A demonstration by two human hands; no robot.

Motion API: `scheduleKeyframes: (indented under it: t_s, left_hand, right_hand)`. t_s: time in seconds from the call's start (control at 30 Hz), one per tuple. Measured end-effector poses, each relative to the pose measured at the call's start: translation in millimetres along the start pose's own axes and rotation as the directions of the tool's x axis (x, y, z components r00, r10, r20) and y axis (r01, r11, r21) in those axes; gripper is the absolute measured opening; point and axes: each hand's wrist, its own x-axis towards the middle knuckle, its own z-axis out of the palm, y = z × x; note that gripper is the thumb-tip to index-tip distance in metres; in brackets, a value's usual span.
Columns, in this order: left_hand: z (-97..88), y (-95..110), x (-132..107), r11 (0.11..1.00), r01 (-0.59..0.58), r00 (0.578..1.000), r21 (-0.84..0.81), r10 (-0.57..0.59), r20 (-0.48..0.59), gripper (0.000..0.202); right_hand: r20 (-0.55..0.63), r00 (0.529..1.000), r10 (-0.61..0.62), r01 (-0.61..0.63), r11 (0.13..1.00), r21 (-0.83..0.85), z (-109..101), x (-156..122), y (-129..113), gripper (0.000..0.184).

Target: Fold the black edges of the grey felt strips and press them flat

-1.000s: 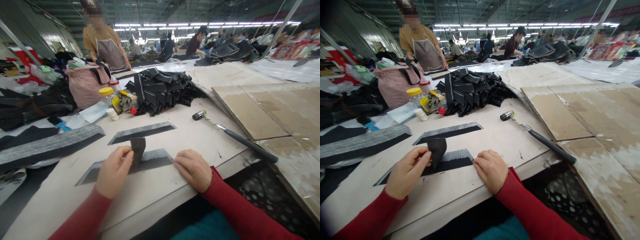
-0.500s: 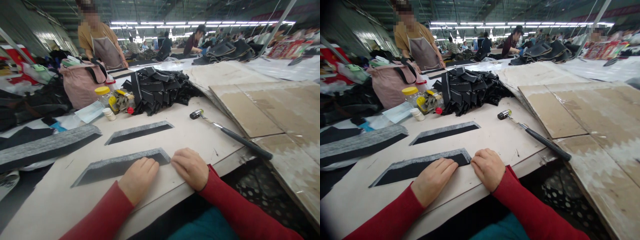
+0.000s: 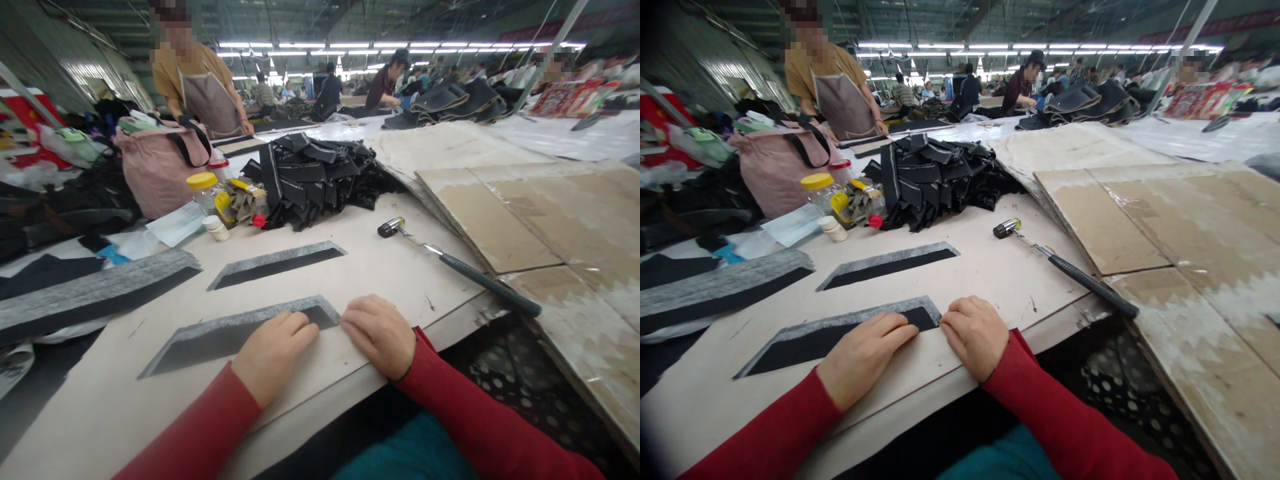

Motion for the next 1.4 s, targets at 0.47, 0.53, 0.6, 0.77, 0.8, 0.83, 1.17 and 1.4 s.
scheduleKeyframes:
  t_s: [0.47,0.53,0.6,0.77,0.8,0.83,1.17,1.4]
  left_hand:
    - [-10.4,-2,7,0.991,0.083,0.99,-0.101,-0.07,0.123,0.022]
    - [-11.7,-2,8,0.991,0.079,0.99,-0.104,-0.066,0.126,0.022]
    - [-12.4,-1,9,0.99,0.079,0.991,-0.119,-0.065,0.119,0.021]
    - [-8.3,0,14,0.99,0.091,0.995,-0.107,-0.085,0.053,0.026]
    - [-6.8,0,15,0.992,0.088,0.995,-0.093,-0.084,0.046,0.028]
    - [-5.2,1,17,0.993,0.085,0.996,-0.077,-0.082,0.044,0.029]
    - [9.8,5,33,0.992,0.112,0.992,-0.06,-0.115,-0.043,0.028]
    - [9.6,5,30,0.99,0.128,0.99,-0.059,-0.131,-0.047,0.026]
  right_hand:
    - [0.015,0.998,-0.058,0.058,0.998,0.028,-1,0,1,0.024]
    - [0.046,0.994,-0.103,0.104,0.994,-0.014,0,0,-2,0.024]
    - [0.052,0.991,-0.121,0.123,0.991,-0.043,1,0,-4,0.023]
    - [0.012,0.996,-0.088,0.088,0.992,-0.087,-1,1,-5,0.024]
    - [0.018,0.998,-0.059,0.06,0.993,-0.102,-2,1,-3,0.024]
    - [0.03,0.999,-0.024,0.027,0.993,-0.118,-5,2,-1,0.023]
    - [0.173,0.949,0.262,-0.225,0.952,-0.208,-14,25,10,0.022]
    - [0.303,0.888,0.345,-0.355,0.934,-0.024,-10,43,20,0.02]
